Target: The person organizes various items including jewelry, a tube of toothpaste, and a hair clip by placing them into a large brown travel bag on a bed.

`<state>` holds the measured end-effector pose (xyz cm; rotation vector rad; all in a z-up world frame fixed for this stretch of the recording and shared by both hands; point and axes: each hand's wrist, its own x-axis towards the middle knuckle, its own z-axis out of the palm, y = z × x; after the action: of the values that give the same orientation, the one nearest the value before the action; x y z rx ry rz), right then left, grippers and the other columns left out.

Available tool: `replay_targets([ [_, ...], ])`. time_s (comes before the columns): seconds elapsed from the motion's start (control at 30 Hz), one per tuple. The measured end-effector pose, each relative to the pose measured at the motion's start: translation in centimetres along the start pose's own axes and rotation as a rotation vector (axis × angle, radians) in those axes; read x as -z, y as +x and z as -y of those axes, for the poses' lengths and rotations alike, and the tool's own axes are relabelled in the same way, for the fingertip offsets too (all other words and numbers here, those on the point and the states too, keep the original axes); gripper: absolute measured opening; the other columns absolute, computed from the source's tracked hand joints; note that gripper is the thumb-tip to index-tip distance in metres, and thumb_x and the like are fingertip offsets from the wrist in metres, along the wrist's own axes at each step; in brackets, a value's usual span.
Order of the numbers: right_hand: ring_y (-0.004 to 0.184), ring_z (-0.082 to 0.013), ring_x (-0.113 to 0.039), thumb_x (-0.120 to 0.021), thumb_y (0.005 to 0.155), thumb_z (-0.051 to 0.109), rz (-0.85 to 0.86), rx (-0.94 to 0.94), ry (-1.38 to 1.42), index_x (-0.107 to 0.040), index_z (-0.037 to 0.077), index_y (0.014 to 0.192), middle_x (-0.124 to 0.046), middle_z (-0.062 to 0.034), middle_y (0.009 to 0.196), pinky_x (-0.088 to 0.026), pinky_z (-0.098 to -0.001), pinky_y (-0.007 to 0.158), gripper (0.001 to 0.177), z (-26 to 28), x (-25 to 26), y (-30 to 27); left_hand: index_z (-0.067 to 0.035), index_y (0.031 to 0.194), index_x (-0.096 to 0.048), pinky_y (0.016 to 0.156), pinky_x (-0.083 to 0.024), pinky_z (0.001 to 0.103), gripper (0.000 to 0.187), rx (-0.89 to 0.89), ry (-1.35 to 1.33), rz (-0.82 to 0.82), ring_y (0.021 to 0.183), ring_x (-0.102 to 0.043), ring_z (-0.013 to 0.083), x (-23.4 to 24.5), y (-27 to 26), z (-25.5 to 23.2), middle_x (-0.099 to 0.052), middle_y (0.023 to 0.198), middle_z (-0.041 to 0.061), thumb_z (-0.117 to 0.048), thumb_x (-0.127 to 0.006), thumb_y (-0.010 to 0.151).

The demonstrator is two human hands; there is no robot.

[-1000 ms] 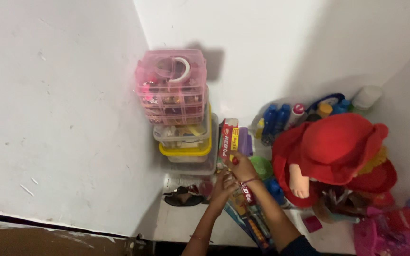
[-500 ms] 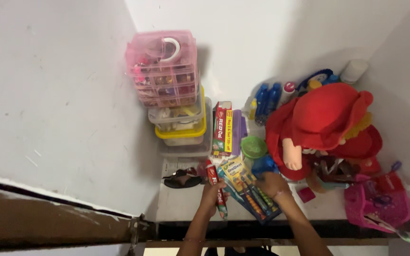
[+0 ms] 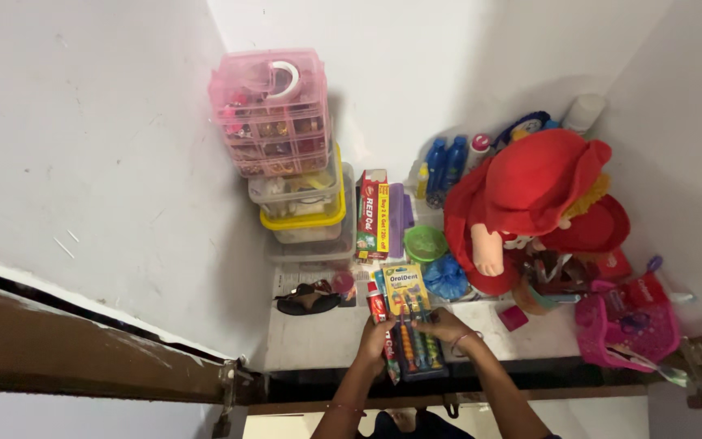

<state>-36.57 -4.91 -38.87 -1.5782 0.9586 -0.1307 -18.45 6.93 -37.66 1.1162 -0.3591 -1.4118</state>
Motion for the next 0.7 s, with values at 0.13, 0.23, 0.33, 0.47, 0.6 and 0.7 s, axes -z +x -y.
replay_targets([
  [0.13,0.110,-0.0219,-0.069,-0.085,0.079,0.039,-0.072,0.097,0.147,-0.058,-0.007,0.137,-0.072,-0.0204,0.127,-0.054,-0.0318,0.095,0.079,0.2,-1.1,-0.3,-0.007,0.118,-0.060,0.082,-0.057,0.036,0.028,-0.022,-0.046,-0.007,0.094,-0.068,0.0200,-0.7,-1.2,-0.9,-0.068,0.103,0.005,-0.010,-0.061,0.091],
  [0.23,0.112,-0.0190,-0.067,-0.087,0.075,0.032,-0.136,0.161,0.310,-0.046,-0.002,0.143,-0.068,-0.0160,0.129,-0.053,-0.0313,0.096,0.086,1.2,-2.2,-1.3,-0.009,0.120,-0.062,0.086,-0.057,0.034,0.030,-0.027,-0.073,-0.008,0.098,-0.070,0.0179,-1.4,-1.9,-1.5,-0.071,0.107,0.004,-0.009,-0.060,0.090],
  [0.33,0.108,-0.0212,-0.068,-0.088,0.073,0.028,-0.272,0.221,0.349,-0.045,-0.003,0.140,-0.069,-0.0168,0.122,-0.056,-0.0335,0.092,0.085,2.6,-2.1,-1.7,-0.011,0.118,-0.061,0.077,-0.055,0.034,0.028,0.003,-0.126,-0.005,0.087,-0.067,0.0176,-1.5,-1.9,-2.0,-0.069,0.099,0.004,-0.012,-0.061,0.090],
  [0.47,0.103,-0.0237,-0.067,-0.088,0.073,0.032,-0.462,0.110,0.353,-0.046,-0.002,0.138,-0.069,-0.0192,0.118,-0.056,-0.0353,0.087,0.084,6.8,0.7,-1.6,-0.009,0.115,-0.057,0.053,-0.046,0.029,0.025,-0.076,-0.158,0.031,0.061,-0.053,0.0126,-0.2,0.1,-2.7,-0.052,0.080,0.001,-0.016,-0.072,0.096],
  [0.6,0.101,-0.0247,-0.069,-0.086,0.072,0.031,-0.398,0.155,0.558,-0.048,-0.003,0.136,-0.070,-0.0171,0.116,-0.057,-0.0375,0.085,0.082,10.0,3.2,3.0,-0.009,0.119,-0.062,0.056,-0.049,0.025,0.029,-0.126,-0.012,-0.185,0.067,-0.057,0.0087,0.3,0.3,-4.1,-0.057,0.085,-0.001,-0.017,-0.072,0.094],
  [0.7,0.113,-0.0197,-0.061,-0.090,0.078,0.029,-0.533,0.329,0.328,-0.043,-0.004,0.140,-0.063,-0.0126,0.124,-0.051,-0.0323,0.094,0.084,10.9,3.8,9.5,-0.013,0.112,-0.059,0.051,-0.045,0.030,0.028,-0.054,-0.038,-0.200,0.061,-0.052,0.0160,0.0,-1.1,-5.3,-0.055,0.081,0.000,-0.020,-0.070,0.087],
])
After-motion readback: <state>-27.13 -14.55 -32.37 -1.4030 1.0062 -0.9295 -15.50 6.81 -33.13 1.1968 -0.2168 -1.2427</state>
